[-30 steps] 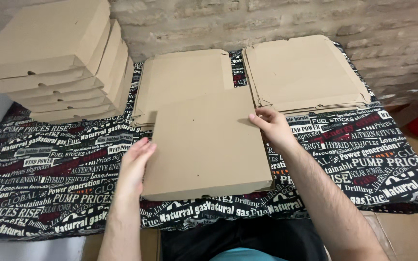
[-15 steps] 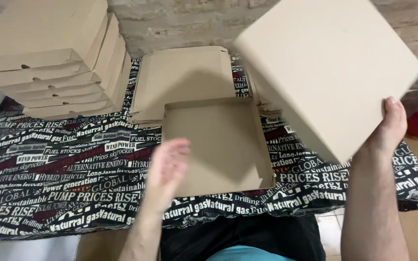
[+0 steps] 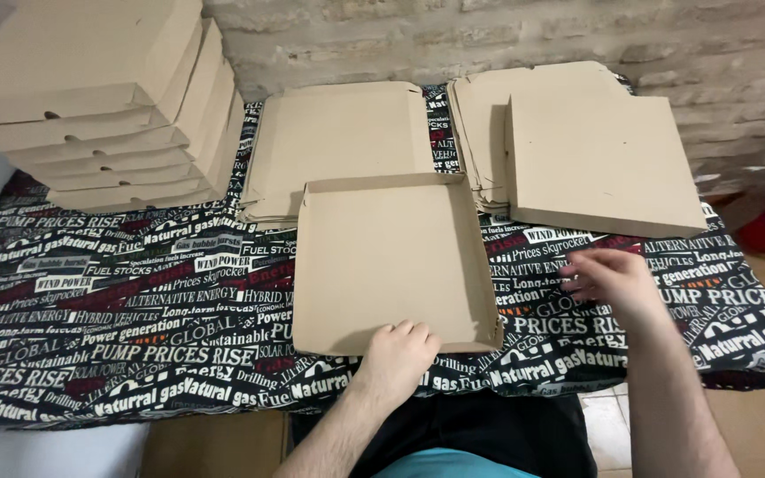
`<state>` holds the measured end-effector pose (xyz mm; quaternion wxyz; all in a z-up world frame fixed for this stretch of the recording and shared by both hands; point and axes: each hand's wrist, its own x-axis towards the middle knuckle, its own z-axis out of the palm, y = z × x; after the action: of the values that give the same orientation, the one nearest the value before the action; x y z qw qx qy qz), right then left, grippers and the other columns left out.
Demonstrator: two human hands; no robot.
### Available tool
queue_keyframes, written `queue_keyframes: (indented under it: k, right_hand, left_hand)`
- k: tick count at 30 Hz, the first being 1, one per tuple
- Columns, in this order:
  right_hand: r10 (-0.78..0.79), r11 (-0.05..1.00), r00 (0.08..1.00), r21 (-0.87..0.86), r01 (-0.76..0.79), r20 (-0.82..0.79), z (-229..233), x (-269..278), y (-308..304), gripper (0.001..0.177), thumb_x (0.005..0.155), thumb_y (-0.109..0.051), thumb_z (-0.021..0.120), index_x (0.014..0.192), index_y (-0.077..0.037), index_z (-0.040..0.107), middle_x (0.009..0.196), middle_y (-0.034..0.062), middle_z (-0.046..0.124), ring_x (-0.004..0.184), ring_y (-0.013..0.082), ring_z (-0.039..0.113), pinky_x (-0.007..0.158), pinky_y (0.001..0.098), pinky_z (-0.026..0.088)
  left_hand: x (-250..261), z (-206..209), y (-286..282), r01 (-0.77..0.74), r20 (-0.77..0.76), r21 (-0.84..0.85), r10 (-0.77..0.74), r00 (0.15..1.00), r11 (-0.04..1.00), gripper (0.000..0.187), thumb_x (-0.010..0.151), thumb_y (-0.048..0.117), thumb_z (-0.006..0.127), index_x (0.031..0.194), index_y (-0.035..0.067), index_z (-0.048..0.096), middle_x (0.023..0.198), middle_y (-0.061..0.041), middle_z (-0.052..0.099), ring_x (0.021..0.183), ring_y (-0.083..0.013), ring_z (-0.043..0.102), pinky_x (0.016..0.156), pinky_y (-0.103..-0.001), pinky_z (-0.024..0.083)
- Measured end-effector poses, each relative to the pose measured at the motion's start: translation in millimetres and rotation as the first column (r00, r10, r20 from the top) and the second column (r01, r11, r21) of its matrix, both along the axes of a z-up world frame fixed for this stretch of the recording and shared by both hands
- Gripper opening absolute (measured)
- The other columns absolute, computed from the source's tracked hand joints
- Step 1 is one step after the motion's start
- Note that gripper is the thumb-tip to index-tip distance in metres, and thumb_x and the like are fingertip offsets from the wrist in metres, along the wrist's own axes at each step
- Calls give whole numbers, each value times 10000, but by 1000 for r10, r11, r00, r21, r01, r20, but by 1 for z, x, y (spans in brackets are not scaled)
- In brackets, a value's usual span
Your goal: The person assembles cardboard pizza boxes by folding the sides and flaps of flat cardboard sheets one at a time and stacking the completed boxes.
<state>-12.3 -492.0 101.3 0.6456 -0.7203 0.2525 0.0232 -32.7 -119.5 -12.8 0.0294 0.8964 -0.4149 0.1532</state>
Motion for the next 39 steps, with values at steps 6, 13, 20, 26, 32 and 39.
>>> queue_keyframes:
  k: [6, 13, 20, 26, 32, 39]
  right_hand:
    - [503, 424, 863, -862, -279, -32, -29, 38, 44, 753, 975, -205, 823, 1680, -163, 560, 1680, 148, 590, 1465, 312, 614, 1276, 501, 510]
    - [942, 304, -12, -838, 454, 335, -12, 71, 107, 109, 1047, 64, 716, 1066, -36, 677, 1162, 187, 760, 1180, 373, 733, 1193, 638, 548]
    - [880, 468, -269, -622, 628, 391, -24, 93, 151, 159, 1119, -97, 719, 978, -168, 736, 869, 110, 675, 748, 304, 681, 790, 531, 644]
    - [874, 473, -256, -597, 648, 414, -9, 88, 182, 169, 1150, -133, 661, 1011, -153, 755, 836, 109, 612, 711, 289, 627, 707, 444, 587]
    - [879, 448, -197, -613, 651, 433, -22, 90, 199, 148, 1139, -65, 683, 1087, -148, 793, 817, 99, 582, 715, 277, 605, 720, 421, 575]
    - [882, 431, -150, -633, 644, 448, -33, 82, 217, 153, 1144, -102, 674, 1163, -142, 820, 824, 86, 575, 729, 260, 588, 755, 401, 567]
  left_hand:
    - [-7, 63, 29, 60, 172, -144, -35, 984, 988, 202, 731, 66, 772, 822, 200, 651, 823, 10, 610, 765, -224, 614, 591, -362, 480]
    - [-10, 111, 82, 204, 410, -332, -54, 911, 921, 221, 976, -85, 686, 883, 112, 721, 906, -38, 696, 772, -207, 638, 636, -324, 494]
    - [39, 36, 146, 143, 516, -501, 162, 841, 854, 199, 1032, 42, 680, 1044, 169, 833, 1046, -26, 748, 960, -251, 737, 857, -438, 630]
    - [31, 45, 125, 109, 444, -452, 118, 888, 885, 201, 915, 108, 760, 1107, 159, 796, 1113, -43, 743, 1102, -277, 732, 1085, -572, 576]
    - [17, 53, 98, 114, 365, -566, 125, 923, 816, 292, 1010, 382, 890, 1105, 130, 777, 1099, -35, 752, 1088, -285, 742, 1123, -590, 563]
    - [22, 42, 90, -14, 220, -628, 195, 956, 778, 318, 948, 324, 945, 1171, 132, 825, 1007, -25, 802, 1015, -254, 776, 1096, -570, 568]
